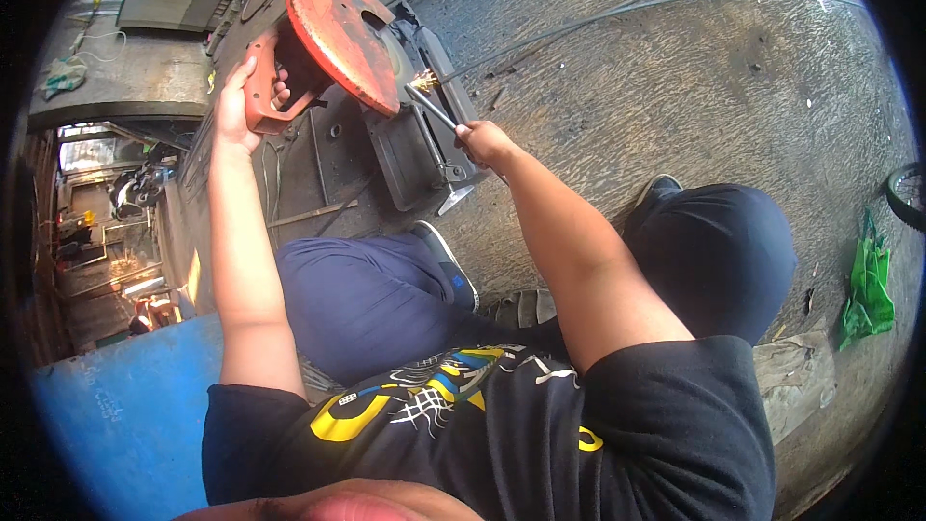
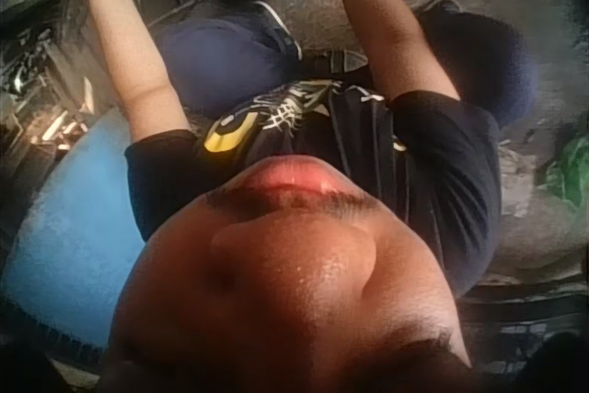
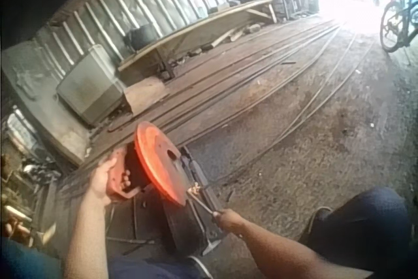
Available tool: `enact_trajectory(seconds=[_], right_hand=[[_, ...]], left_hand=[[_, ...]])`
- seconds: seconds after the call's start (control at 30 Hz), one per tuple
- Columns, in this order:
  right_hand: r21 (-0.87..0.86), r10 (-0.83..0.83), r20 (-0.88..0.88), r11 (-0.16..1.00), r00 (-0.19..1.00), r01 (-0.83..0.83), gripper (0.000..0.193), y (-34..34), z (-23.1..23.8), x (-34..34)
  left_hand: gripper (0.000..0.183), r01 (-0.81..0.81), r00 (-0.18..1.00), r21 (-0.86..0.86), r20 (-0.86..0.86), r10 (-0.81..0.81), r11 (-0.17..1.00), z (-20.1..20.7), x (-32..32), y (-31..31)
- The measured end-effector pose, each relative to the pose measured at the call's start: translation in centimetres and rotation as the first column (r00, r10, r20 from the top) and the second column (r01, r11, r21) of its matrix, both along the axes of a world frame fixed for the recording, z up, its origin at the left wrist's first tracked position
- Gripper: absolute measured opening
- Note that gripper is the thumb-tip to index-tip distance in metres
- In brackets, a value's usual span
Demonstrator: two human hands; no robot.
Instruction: Cutting metal rods to length using a circular chop saw.
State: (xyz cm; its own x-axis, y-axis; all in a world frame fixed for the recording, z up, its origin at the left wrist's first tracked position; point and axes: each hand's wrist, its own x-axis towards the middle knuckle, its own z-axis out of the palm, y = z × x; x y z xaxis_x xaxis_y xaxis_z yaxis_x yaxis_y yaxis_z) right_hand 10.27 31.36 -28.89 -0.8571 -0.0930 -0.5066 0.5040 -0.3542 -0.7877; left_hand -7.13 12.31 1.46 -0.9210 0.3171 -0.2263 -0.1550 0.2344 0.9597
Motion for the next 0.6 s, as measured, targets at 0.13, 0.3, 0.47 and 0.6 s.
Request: enact_trajectory(seconds=[0.13,0.3,0.47,0.6], right_hand=[[0.168,-0.016,-0.038,0.986,0.999,0.022,0.027,0.2,0.0,0.3],[0.277,-0.033,-0.049,0.960,0.998,0.045,0.023,-0.1,0.8,0.2],[0.397,-0.049,-0.089,0.914,0.995,0.080,0.025,-0.4,-0.2,0.0],[0.499,-0.112,-0.124,0.852,0.986,0.160,0.030,-1.0,-0.8,-0.3]], left_hand=[[0.035,-0.019,1.000,0.000,0.003,0.019,1.000,-0.1,0.1,0.3],[0.034,-0.013,1.000,-0.004,-0.002,0.013,1.000,0.0,0.1,0.1],[0.033,-0.009,1.000,0.002,-0.010,0.009,1.000,0.0,0.3,0.6],[0.033,-0.008,1.000,-0.004,-0.005,0.008,1.000,0.3,0.5,0.7]])
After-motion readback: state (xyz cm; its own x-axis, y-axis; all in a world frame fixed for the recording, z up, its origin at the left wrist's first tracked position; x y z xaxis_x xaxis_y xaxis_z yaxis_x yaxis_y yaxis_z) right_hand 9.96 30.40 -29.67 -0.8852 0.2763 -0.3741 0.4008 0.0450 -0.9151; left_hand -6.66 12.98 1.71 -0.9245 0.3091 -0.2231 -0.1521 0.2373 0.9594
